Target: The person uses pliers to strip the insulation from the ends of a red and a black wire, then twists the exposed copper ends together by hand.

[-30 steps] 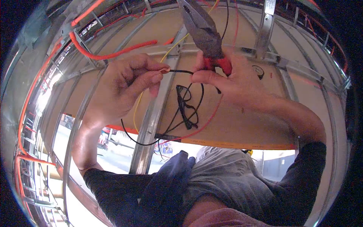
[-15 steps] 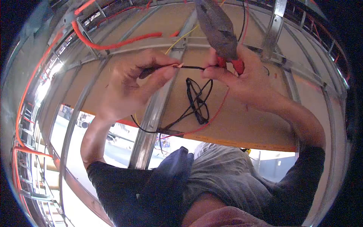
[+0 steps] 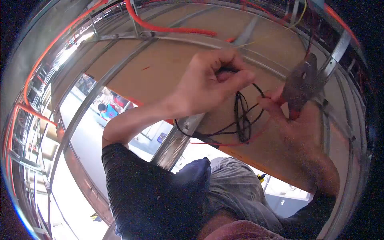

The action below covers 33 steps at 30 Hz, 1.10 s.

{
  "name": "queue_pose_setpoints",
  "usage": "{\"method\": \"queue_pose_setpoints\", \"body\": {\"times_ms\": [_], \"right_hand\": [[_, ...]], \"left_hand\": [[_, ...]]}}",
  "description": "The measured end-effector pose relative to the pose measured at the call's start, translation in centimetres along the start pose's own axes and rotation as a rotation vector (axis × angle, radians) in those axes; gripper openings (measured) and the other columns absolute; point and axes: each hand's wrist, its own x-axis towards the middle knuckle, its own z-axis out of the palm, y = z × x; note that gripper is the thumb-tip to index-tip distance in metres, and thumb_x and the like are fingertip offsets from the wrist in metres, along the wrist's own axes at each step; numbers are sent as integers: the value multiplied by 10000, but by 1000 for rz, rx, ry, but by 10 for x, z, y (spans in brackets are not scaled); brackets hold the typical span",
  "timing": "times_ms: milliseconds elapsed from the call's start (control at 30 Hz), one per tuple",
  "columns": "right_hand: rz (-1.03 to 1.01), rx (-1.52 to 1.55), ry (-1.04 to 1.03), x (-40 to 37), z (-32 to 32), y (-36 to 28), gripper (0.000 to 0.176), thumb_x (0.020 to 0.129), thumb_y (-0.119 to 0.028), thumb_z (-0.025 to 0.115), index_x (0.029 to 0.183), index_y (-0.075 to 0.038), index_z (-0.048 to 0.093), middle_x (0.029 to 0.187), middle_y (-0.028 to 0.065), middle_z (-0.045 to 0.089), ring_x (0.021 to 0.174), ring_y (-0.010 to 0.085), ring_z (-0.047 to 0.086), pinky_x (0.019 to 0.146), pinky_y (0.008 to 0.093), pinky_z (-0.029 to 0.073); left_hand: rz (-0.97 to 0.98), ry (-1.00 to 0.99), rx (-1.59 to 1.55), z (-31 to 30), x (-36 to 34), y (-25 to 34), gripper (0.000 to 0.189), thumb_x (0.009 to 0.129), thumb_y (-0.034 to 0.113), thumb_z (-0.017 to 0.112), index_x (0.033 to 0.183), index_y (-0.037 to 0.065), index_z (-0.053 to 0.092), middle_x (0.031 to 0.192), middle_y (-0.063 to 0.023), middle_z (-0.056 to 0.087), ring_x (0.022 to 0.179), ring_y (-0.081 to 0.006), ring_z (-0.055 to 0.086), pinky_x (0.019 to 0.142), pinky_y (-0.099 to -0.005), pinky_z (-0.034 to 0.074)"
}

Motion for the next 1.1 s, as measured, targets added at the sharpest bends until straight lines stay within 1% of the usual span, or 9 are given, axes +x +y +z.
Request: {"method": "queue_pose_setpoints", "body": {"times_ms": [100,167,233,300,367,700,900,1000,1100], "right_hand": [[-157,-57,1,-2,4,22,163,834,9,715,933,-27,591,896,33,604,839,122,591,768,283,486],[-246,-110,-106,1,1,31,284,836,-102,738,1071,-49,588,904,49,675,799,160,655,694,295,525],[-156,-222,-139,0,-6,16,283,839,-116,735,1070,-49,587,909,51,673,798,156,648,701,306,522],[-67,-326,-180,1,-8,5,282,841,-131,731,1069,-50,586,914,52,671,797,153,640,708,318,518],[31,-217,-223,3,-10,3,173,852,-100,725,939,-51,584,899,20,608,868,104,568,804,273,448],[43,141,-316,12,-12,17,152,890,-35,649,1019,-27,570,925,30,622,967,110,597,872,286,468],[-32,-303,-370,21,-49,16,212,926,-64,588,1127,-4,557,965,77,649,918,132,644,827,288,506],[-57,-344,-331,19,-62,26,215,915,-72,585,1119,-6,562,950,117,651,893,197,668,796,320,511],[-236,-770,-351,19,-67,18,247,899,-68,578,1139,-12,558,973,158,648,911,296,663,802,363,502]], "left_hand": [[67,92,-89,7,4,-10,107,899,92,676,891,-4,627,774,29,594,672,2,488,554,-184,394],[92,53,-39,7,3,-12,112,900,97,676,899,-3,626,786,23,598,694,1,504,574,-181,408],[116,19,15,0,2,-12,118,902,102,677,907,-3,624,798,18,602,715,-1,521,594,-177,422],[-51,-122,148,-9,1,-10,130,916,111,663,959,-7,629,821,-2,615,777,-24,554,660,-189,453],[40,-133,93,-10,0,-14,140,920,115,658,981,-9,632,833,-6,620,796,-37,563,683,-200,460],[186,-99,78,-16,-2,-17,126,914,56,648,1023,-5,638,909,-25,637,857,-63,603,756,-226,493],[229,-123,63,-21,-3,-20,99,906,59,660,989,9,645,893,-18,641,835,-47,606,719,-199,494],[203,-110,76,-21,-5,-19,86,899,61,669,967,12,648,877,-16,641,812,-44,602,701,-193,491],[218,-70,122,-19,-8,-18,78,895,64,678,951,16,653,857,-14,638,772,-34,589,660,-189,477]]}}
